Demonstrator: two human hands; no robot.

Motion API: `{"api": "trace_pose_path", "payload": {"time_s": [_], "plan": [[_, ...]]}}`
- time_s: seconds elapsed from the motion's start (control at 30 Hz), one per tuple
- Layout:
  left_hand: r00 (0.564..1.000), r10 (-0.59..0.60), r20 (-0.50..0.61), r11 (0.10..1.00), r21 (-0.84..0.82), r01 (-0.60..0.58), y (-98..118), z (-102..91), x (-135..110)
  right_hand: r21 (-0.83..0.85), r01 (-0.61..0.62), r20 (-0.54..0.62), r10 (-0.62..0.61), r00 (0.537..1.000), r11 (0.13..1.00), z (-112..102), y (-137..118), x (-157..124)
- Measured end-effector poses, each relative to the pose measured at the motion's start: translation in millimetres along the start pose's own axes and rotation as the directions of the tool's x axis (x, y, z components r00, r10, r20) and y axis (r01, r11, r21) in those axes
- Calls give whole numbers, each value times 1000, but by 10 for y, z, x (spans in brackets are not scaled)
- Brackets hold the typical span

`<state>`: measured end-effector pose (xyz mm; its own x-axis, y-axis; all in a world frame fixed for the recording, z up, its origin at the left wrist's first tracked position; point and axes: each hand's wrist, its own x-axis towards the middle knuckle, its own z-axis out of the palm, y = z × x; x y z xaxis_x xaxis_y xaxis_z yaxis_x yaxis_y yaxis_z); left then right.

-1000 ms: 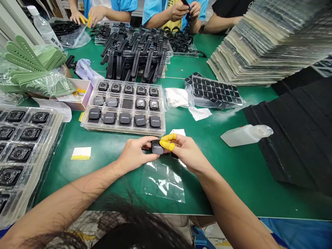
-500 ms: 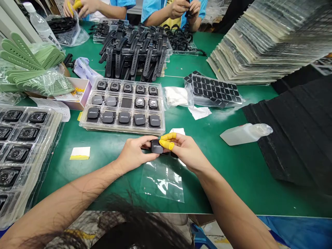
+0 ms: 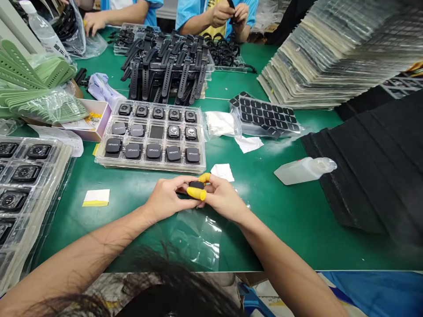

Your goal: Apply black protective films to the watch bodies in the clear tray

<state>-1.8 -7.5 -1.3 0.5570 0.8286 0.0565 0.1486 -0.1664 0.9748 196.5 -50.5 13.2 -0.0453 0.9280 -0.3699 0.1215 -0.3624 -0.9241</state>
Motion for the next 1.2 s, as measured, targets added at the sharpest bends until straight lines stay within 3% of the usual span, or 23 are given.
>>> {"api": "trace_pose_path", "payload": {"time_s": [0.1,0.23,0.43,0.73,0.8,0.9,0.97,1.07,1.13,1.2], "plan": [[1000,-7,8,1000,-12,7,7,4,-6,74,-15,-34,18,999,997,25,-17,18],[999,-40,4,998,-56,40,3,10,-4,51,6,35,-8,999,999,13,-73,-24],[999,-46,16,998,-42,47,5,2,18,109,-2,-52,8,999,994,9,-57,-15],[999,-4,39,999,-43,6,19,13,14,36,33,-137,-28,990,999,36,13,5],[997,6,81,994,-110,3,-3,14,18,11,77,-228,-72,971,997,-2,-61,19],[993,-48,108,987,-148,64,-33,20,27,-82,218,-392,-232,890,973,-37,-317,237],[990,-82,110,987,-132,96,-41,24,31,-211,292,-394,-355,848,933,17,-567,557],[989,-92,118,990,-93,103,-40,26,29,-458,334,-254,-481,839,824,210,-919,1170],[989,-82,125,994,-60,90,-43,26,26,-686,324,-140,-555,820,651,323,-1047,1493],[988,-74,135,996,-39,80,-51,28,27,-849,262,-76,-595,800,460,348,-1066,1640]]}}
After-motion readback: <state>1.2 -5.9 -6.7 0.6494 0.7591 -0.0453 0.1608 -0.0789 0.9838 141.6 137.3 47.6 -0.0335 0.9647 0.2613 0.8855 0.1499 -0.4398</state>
